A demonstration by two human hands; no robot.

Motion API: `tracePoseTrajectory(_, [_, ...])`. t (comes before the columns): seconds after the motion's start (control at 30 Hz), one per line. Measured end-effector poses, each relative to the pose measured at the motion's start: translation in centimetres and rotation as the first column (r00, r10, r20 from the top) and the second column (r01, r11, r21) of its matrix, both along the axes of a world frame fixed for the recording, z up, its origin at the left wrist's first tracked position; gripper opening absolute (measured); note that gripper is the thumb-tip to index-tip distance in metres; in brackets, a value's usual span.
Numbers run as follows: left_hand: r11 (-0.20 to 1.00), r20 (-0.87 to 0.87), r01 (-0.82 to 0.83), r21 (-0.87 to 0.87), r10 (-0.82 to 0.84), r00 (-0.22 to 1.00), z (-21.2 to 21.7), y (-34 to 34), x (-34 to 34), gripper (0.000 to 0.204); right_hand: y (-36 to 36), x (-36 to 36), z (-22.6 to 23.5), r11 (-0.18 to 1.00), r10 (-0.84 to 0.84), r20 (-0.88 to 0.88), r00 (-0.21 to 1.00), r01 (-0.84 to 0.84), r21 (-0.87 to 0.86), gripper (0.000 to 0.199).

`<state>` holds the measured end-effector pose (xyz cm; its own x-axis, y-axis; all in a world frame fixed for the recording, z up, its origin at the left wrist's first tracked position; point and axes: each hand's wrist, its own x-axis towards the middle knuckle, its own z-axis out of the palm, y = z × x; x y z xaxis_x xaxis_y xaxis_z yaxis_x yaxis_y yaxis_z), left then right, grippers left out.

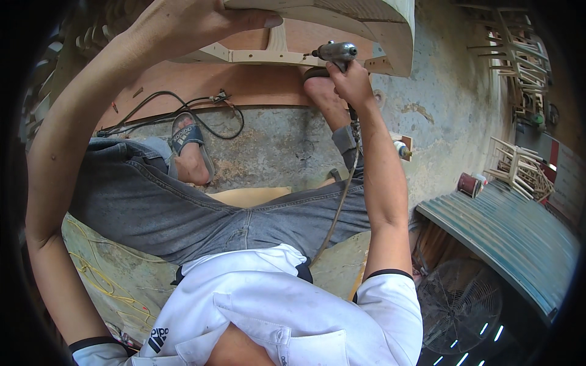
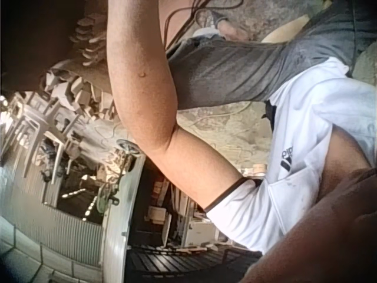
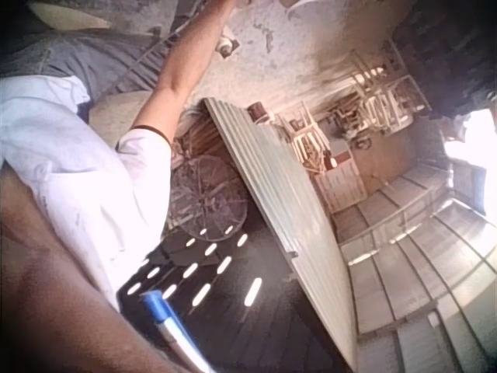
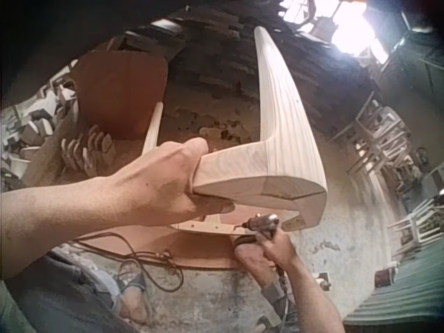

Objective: Assembling the frame of a wooden chair using a pneumatic nail gun and securing blocks.

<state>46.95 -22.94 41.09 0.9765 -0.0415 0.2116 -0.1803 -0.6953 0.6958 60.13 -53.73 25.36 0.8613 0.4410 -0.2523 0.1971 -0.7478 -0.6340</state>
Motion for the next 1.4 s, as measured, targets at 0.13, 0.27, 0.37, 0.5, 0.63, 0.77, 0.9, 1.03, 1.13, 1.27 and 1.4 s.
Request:
tracePoseTrajectory(0.13, [1.0, -0.028, -0.017, 0.014, 0.018, 0.999, 0.6, -0.3, -0.2, 0.049, -0.2, 0.1, -0.2, 1.0, -0.024, -0.015, 1.0, 0.024, -0.019, 0.041])
tracePoseTrajectory(0.27, [1.0, -0.013, -0.005, 0.004, 0.005, 1.0, 0.4, -0.2, -0.2, 0.047, -0.4, 0.2, -0.6, 0.996, -0.078, -0.049, 0.996, 0.077, -0.034, 0.041])
tracePoseTrajectory(0.37, [0.999, -0.028, -0.008, -0.036, 0.007, 1.0, 0.5, -0.3, -0.2, 0.046, -0.1, 0.4, -0.6, 0.996, -0.047, 0.011, 0.999, 0.047, -0.074, 0.045])
tracePoseTrajectory(0.5, [0.999, -0.036, -0.022, -0.031, 0.021, 0.999, 0.7, -0.3, -0.4, 0.046, 0.9, 0.7, -0.4, 0.981, 0.018, 0.107, 0.994, 0.002, -0.192, 0.048])
tracePoseTrajectory(0.63, [0.999, -0.065, -0.021, -0.044, 0.018, 0.998, 0.7, -0.3, -0.2, 0.046, 2.5, 1.4, -0.3, 0.915, 0.218, 0.246, 0.945, -0.11, -0.388, 0.041])
tracePoseTrajectory(0.77, [0.999, -0.042, -0.015, -0.052, 0.013, 0.999, 0.4, -0.5, -0.1, 0.048, 4.8, 2.2, 0.6, 0.805, 0.356, 0.122, 0.927, -0.238, -0.543, 0.039])
tracePoseTrajectory(0.9, [0.992, 0.083, 0.041, -0.118, -0.031, 0.996, -0.7, -0.6, 0.3, 0.047, 6.5, 2.9, 1.5, 0.805, 0.402, 0.123, 0.907, -0.286, -0.52, 0.042])
tracePoseTrajectory(1.03, [0.987, 0.175, 0.091, -0.136, -0.066, 0.982, -1.1, -0.4, 0.4, 0.045, 7.7, 3.3, 2.0, 0.754, 0.302, -0.138, 0.943, -0.324, -0.571, 0.04])
tracePoseTrajectory(1.13, [0.977, 0.14, 0.095, -0.192, -0.069, 0.988, -1.0, -0.4, 0.3, 0.044, 7.0, 2.6, 1.2, 0.757, 0.396, 0.021, 0.918, -0.314, -0.573, 0.039])
tracePoseTrajectory(1.27, [0.979, 0.175, 0.1, -0.178, -0.068, 0.982, -1.5, -0.5, 0.7, 0.042, 6.6, 0.7, 1.2, 0.721, 0.412, 0.084, 0.907, -0.269, -0.638, 0.039])
tracePoseTrajectory(1.4, [0.984, 0.182, 0.098, -0.15, -0.07, 0.981, -1.4, -0.1, 0.6, 0.039, 7.2, -0.6, 1.1, 0.715, 0.387, 0.091, 0.918, -0.236, -0.658, 0.039])
